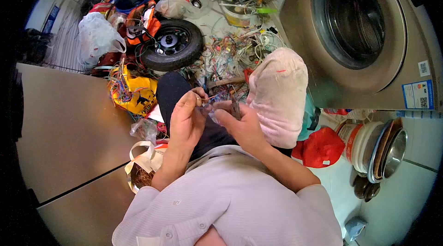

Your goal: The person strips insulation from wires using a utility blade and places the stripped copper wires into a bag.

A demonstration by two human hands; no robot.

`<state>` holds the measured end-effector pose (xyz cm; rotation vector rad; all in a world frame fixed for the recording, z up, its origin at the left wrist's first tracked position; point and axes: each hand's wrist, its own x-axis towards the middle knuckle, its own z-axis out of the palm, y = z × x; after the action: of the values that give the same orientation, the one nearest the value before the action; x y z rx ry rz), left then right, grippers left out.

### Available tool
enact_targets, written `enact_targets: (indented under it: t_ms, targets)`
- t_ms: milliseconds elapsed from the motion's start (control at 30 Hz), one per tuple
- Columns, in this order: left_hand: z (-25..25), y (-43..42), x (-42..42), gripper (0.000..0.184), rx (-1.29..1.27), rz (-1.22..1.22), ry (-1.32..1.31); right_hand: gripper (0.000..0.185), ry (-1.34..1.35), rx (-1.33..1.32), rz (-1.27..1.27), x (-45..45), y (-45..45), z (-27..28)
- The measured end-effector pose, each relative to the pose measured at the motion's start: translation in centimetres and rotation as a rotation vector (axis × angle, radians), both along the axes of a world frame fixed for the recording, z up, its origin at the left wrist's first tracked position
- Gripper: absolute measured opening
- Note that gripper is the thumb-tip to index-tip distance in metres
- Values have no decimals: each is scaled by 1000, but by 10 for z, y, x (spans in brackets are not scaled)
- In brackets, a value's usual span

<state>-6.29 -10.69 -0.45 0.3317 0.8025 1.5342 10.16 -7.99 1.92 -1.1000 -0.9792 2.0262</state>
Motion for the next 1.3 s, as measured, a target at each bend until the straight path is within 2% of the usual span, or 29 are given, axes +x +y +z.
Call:
enact_targets:
  t_ms: [133, 233, 333, 400, 433, 500, 533, 567, 600, 633, 700, 733, 767, 800, 833, 867, 933, 967, 1033, 1100, 1167, 1233, 1300]
  targets:
    - [-5, -3, 10, 25, 4, 35, 57, 14, 28, -69, -52, -8, 2, 2]
    - [-3, -3, 14, 25, -31, 28, 123, 17, 23, 7, -66, -8, 12, -4]
    - [0, 1, 15, 25, -3, 42, 86, 10, -42, 23, -35, -3, 20, -2]
    - [6, 3, 15, 28, -11, 65, 130, 10, -240, 245, -75, -1, 22, 1]
    - [6, 3, 11, 28, -10, 66, 128, 10, -242, 247, -74, -1, 23, -4]
    - [5, 5, 1, 26, 142, 3, 102, 8, -470, 664, -236, -3, 30, -22]
    - [4, 7, 4, 30, 195, -40, 79, 8, -469, 671, -232, -4, 36, -26]
    - [4, 5, 5, 30, 195, -37, 78, 10, -500, 803, -293, -6, 40, -29]
    - [3, 5, 5, 32, 144, -91, 12, 11, -532, 938, -358, -7, 46, -31]
    - [3, 5, 6, 35, 94, -150, -56, 11, -537, 942, -364, -8, 50, -31]
    - [9, -1, 16, 35, 36, -137, 3, 12, -659, 1170, -352, -10, 58, -32]
    - [13, -4, 20, 35, -56, -138, 38, 13, -779, 1189, -334, -9, 61, -37]
    - [15, -7, 21, 35, -149, -137, 74, 13, -779, 1189, -331, -6, 68, -39]
    - [13, -14, 16, 24, -109, -168, 43, 14, -820, 1048, -416, -1, 78, -39]
    - [12, -17, 15, 24, -109, -167, 43, 14, -859, 900, -501, 4, 86, -38]
    - [12, -21, 13, 26, -60, -129, 7, 14, -858, 899, -500, 10, 90, -34]
    - [7, -21, 12, 27, -11, -78, -33, 15, -644, 651, -397, 18, 96, -20]
    - [3, -16, 9, 30, -1, -68, -136, 15, -644, 647, -397, 16, 92, -22]
    - [0, -4, 5, 33, 27, -56, -239, 16, -100, 296, -386, 7, 92, -23]
    - [-2, -5, 0, 38, -35, -65, -279, 15, -30, 244, -385, 1, 87, -18]
    - [-8, -4, -6, 38, -62, -65, -307, 12, 161, 24, -456, -3, 82, -14]
    - [-7, 0, -10, 36, -81, -36, -342, 9, 249, 5, -405, 2, 84, -24]
    - [-4, 3, -12, 41, -129, -18, -315, 8, 540, -34, -355, 5, 89, -31]
